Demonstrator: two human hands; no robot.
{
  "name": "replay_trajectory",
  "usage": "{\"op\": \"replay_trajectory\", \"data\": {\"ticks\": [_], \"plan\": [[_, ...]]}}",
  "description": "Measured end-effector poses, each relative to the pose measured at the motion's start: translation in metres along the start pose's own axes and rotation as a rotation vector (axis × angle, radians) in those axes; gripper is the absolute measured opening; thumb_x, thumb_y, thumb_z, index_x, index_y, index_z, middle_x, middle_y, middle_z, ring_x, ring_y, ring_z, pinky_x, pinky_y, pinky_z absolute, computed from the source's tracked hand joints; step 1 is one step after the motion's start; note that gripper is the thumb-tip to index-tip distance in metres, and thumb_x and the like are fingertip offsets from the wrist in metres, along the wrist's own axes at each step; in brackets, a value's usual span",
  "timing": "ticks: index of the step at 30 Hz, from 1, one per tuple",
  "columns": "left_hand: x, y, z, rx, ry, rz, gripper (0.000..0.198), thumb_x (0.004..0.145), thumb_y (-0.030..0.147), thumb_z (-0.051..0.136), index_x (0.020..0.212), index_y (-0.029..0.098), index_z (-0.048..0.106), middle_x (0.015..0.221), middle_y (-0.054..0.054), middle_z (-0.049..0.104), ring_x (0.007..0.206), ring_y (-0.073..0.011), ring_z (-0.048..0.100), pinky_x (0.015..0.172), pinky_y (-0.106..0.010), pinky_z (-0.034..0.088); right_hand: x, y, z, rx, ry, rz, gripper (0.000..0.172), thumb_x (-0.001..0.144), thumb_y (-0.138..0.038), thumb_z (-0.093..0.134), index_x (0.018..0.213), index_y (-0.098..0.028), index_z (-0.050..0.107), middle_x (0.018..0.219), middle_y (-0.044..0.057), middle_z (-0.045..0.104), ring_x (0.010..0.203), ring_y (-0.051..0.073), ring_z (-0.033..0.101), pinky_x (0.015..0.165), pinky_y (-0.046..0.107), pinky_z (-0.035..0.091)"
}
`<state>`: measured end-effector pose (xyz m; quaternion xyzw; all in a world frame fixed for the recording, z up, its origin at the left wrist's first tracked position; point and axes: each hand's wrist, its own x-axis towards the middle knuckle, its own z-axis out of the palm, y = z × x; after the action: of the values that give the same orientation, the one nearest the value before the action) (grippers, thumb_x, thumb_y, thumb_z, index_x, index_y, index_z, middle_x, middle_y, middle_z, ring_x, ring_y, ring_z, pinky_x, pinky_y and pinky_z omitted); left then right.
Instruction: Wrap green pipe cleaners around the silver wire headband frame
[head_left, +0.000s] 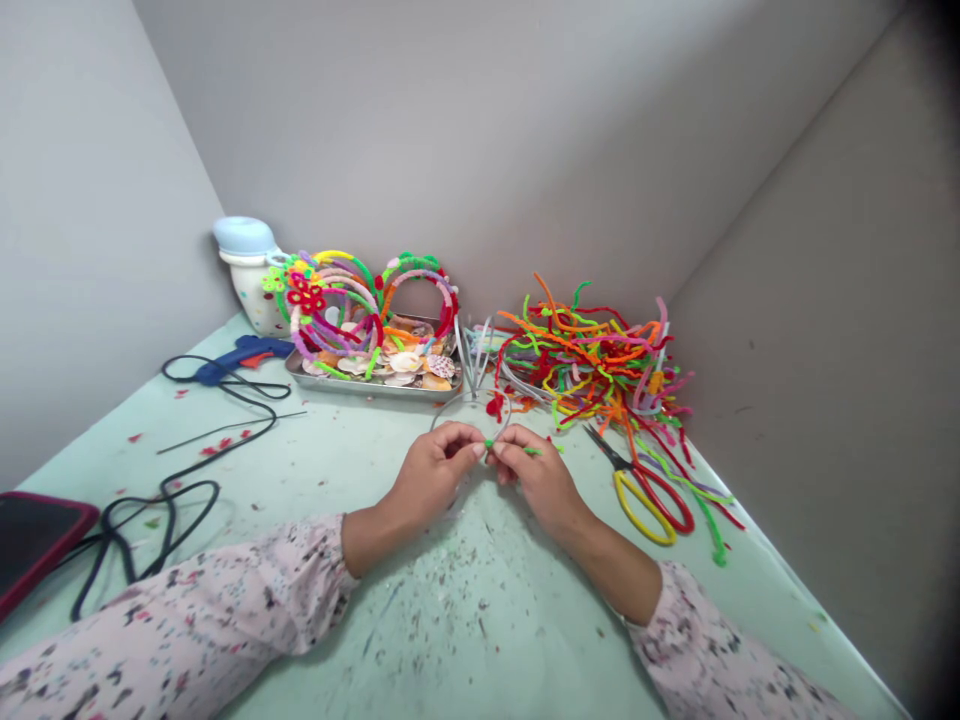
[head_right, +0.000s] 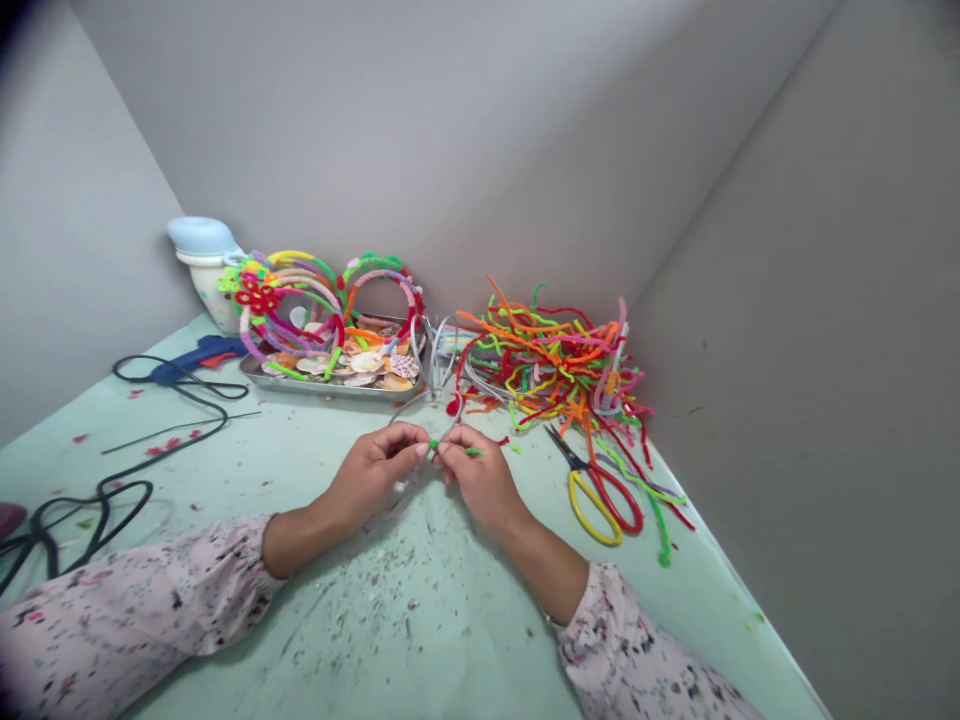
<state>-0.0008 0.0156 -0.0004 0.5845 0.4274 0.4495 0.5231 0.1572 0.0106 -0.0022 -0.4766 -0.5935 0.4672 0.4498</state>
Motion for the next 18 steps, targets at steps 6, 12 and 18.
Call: {"op": "replay_trajectory", "data": {"ticks": [6,12,18], "plan": [[-0.0003,0.0004,0.0006,-0.032,0.001,-0.002,0.011,0.079,0.026,0.060,0.082,0.015,0.062,0.071,0.000,0.060,0.063,-0.0106,0.049,0.058,-0.022,0.038,-0.0001,-0.0015,0.0004,0.049,-0.010,0.014,0.015,0.082,-0.027,0.052,0.070,-0.019,0.056,0.055,-0.003,0.054,0.053,0.012,0.047,0.055,0.025,0.036],[-0.0014,0.0030,0.0016,-0.009,0.020,-0.025,0.015,0.078,0.028,0.061,0.082,0.014,0.062,0.067,0.001,0.056,0.058,-0.0096,0.044,0.054,-0.021,0.036,-0.0006,0.0007,-0.0002,0.068,0.014,0.019,0.013,0.081,-0.026,0.054,0.070,-0.019,0.057,0.054,-0.004,0.054,0.052,0.011,0.047,0.055,0.025,0.035],[-0.0014,0.0013,0.0016,-0.032,0.007,-0.040,0.016,0.079,0.030,0.061,0.082,0.014,0.060,0.064,0.002,0.054,0.055,-0.0086,0.042,0.051,-0.021,0.034,0.0009,0.0037,-0.0015,0.059,0.000,0.026,0.014,0.082,-0.028,0.055,0.072,-0.019,0.058,0.055,-0.003,0.055,0.052,0.011,0.046,0.055,0.025,0.036]]}}
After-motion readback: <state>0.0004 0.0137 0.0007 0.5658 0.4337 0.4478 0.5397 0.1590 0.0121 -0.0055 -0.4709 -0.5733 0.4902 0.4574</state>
